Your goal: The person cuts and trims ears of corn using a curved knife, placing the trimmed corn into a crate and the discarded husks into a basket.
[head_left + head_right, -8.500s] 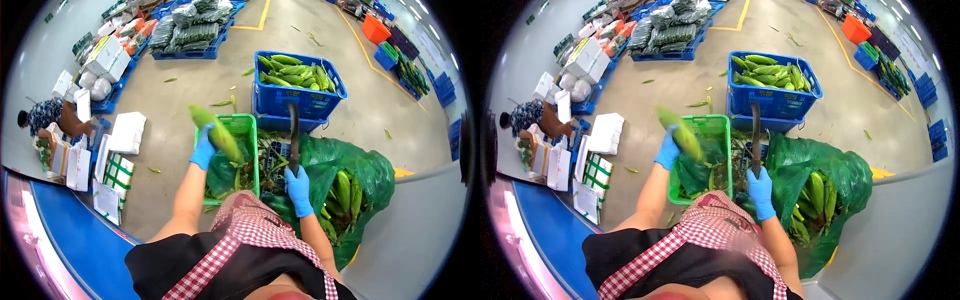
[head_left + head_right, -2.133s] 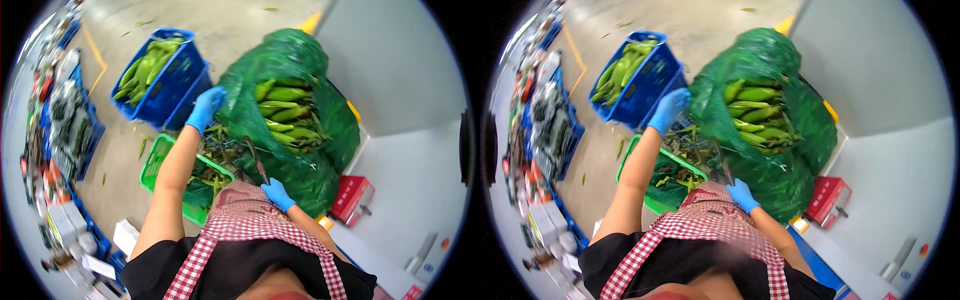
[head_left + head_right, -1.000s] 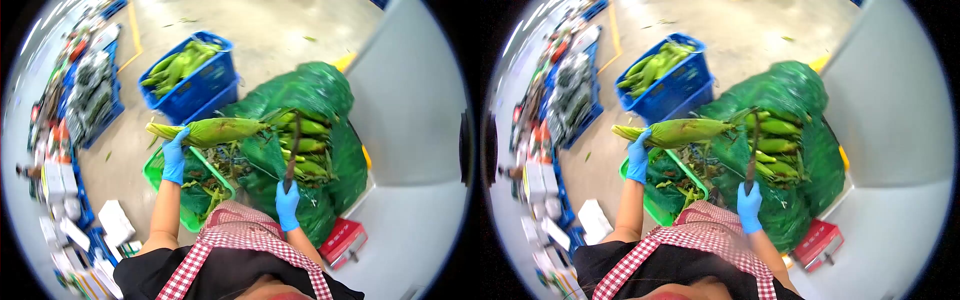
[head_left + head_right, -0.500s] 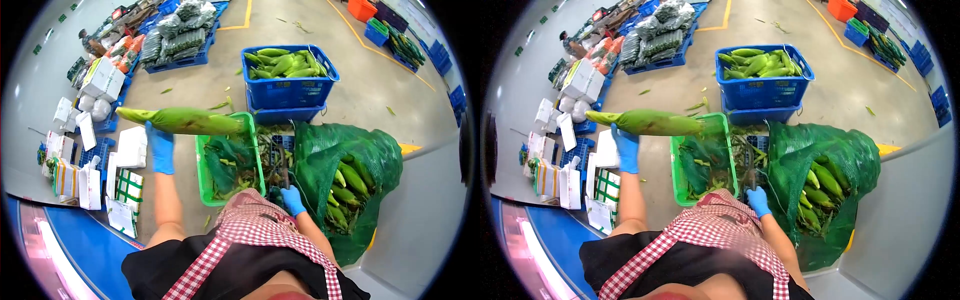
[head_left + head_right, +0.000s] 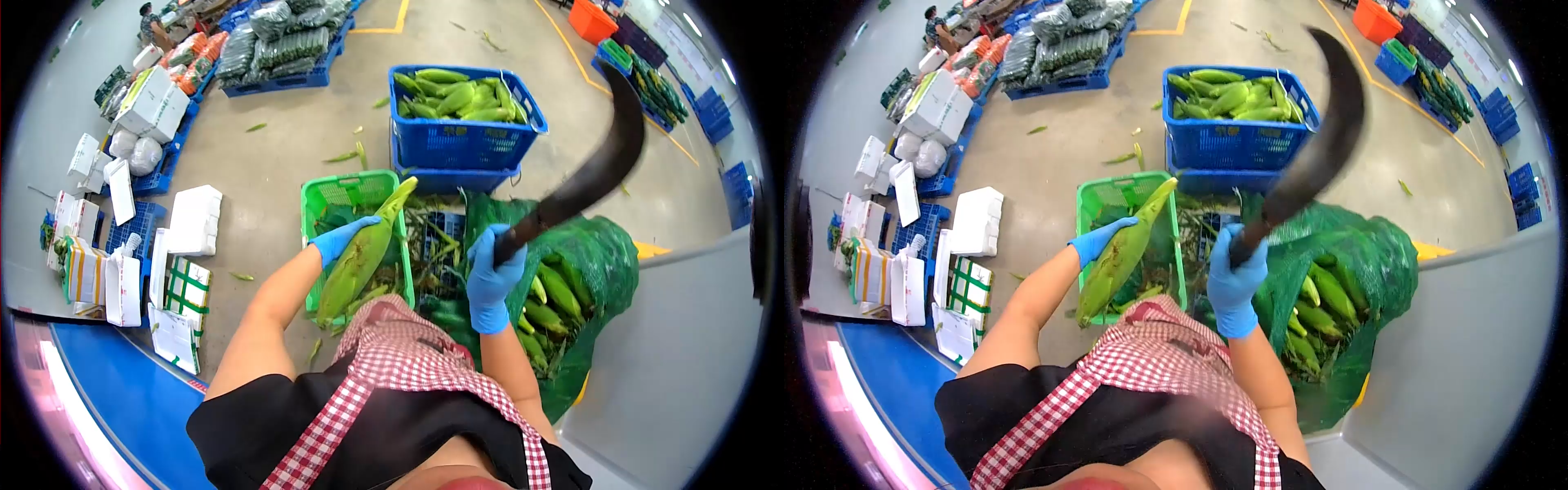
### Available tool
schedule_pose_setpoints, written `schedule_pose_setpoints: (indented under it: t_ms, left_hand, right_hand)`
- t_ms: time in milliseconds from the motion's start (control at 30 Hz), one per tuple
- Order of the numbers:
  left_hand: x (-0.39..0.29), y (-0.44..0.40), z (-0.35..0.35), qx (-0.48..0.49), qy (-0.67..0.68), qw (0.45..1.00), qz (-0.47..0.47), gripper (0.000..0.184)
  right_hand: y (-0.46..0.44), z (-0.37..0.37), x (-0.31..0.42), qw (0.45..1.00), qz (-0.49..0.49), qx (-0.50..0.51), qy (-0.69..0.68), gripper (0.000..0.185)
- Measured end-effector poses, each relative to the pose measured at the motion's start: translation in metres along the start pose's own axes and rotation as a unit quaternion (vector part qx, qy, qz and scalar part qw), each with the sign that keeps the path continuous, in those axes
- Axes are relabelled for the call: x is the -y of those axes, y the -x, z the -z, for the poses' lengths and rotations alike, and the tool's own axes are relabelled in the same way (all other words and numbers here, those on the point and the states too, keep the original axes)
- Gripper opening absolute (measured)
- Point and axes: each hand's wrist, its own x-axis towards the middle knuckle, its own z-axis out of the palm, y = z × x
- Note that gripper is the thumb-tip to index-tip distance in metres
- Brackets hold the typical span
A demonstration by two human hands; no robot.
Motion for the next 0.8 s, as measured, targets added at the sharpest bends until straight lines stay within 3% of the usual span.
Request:
schedule_pose_setpoints:
  t_ms: [33, 67, 167, 300, 367, 400, 433, 467, 500, 533, 567, 633, 700, 767, 800]
  left_hand:
    - [0.021, -0.003, 0.01, 0.029, 0.061, 0.997, 0.032, 0.052]
    - [0.047, -0.005, 0.018, 0.077, 0.11, 0.991, 0.012, 0.057]
    - [0.113, 0.006, 0.018, 0.048, 0.171, 0.984, -0.019, 0.046]
    - [0.113, 0.011, 0.025, 0.043, 0.175, 0.983, 0.031, 0.041]
    - [0.09, 0.013, 0.038, 0.017, 0.133, 0.99, 0.034, 0.038]
    - [0.077, 0.021, 0.035, 0.0, 0.112, 0.993, 0.04, 0.037]
    - [0.066, 0.031, 0.032, -0.008, 0.1, 0.993, 0.065, 0.038]
    - [0.056, 0.039, 0.029, -0.012, 0.088, 0.992, 0.089, 0.039]
    - [0.05, 0.042, 0.028, -0.016, 0.075, 0.991, 0.112, 0.04]
    - [0.065, 0.023, 0.046, -0.031, 0.052, 0.996, 0.06, 0.042]
    - [0.061, 0.022, 0.048, -0.061, 0.032, 0.996, 0.063, 0.043]
    - [0.066, 0.024, 0.052, -0.116, -0.018, 0.988, 0.102, 0.044]
    - [0.069, 0.004, 0.063, -0.088, 0.03, 0.993, 0.066, 0.047]
    - [0.056, -0.015, 0.069, -0.064, 0.067, 0.995, 0.049, 0.048]
    - [0.049, -0.03, 0.071, -0.056, 0.064, 0.996, 0.027, 0.047]
  right_hand:
    - [0.002, 0.001, -0.002, 0.999, 0.02, 0.009, 0.043, 0.009]
    - [0.005, 0.003, -0.008, 0.996, -0.026, 0.06, 0.065, 0.011]
    - [0.012, -0.002, -0.016, 0.991, -0.079, 0.088, 0.062, 0.01]
    - [0.003, -0.015, 0.015, 0.991, -0.038, -0.024, -0.125, 0.004]
    - [0.024, -0.024, -0.037, 0.988, 0.04, -0.017, -0.15, 0.006]
    - [0.045, -0.029, -0.071, 0.993, 0.065, 0.071, 0.064, 0.008]
    - [0.071, -0.029, -0.11, 0.945, 0.09, 0.153, 0.275, 0.015]
    - [0.096, -0.022, -0.153, 0.821, -0.164, 0.376, 0.396, 0.027]
    - [0.111, -0.007, -0.172, 0.743, -0.247, 0.478, 0.398, 0.035]
    - [0.122, 0.003, -0.182, 0.757, -0.259, 0.459, 0.386, 0.031]
    - [0.115, 0.003, -0.171, 0.763, -0.278, 0.408, 0.417, 0.03]
    - [0.096, 0.015, -0.166, 0.83, -0.313, 0.314, 0.337, 0.031]
    - [0.086, 0.038, -0.176, 0.865, -0.309, 0.251, 0.304, 0.03]
    - [0.088, 0.067, -0.186, 0.848, -0.331, 0.238, 0.338, 0.025]
    - [0.09, 0.08, -0.174, 0.839, -0.39, 0.228, 0.302, 0.024]
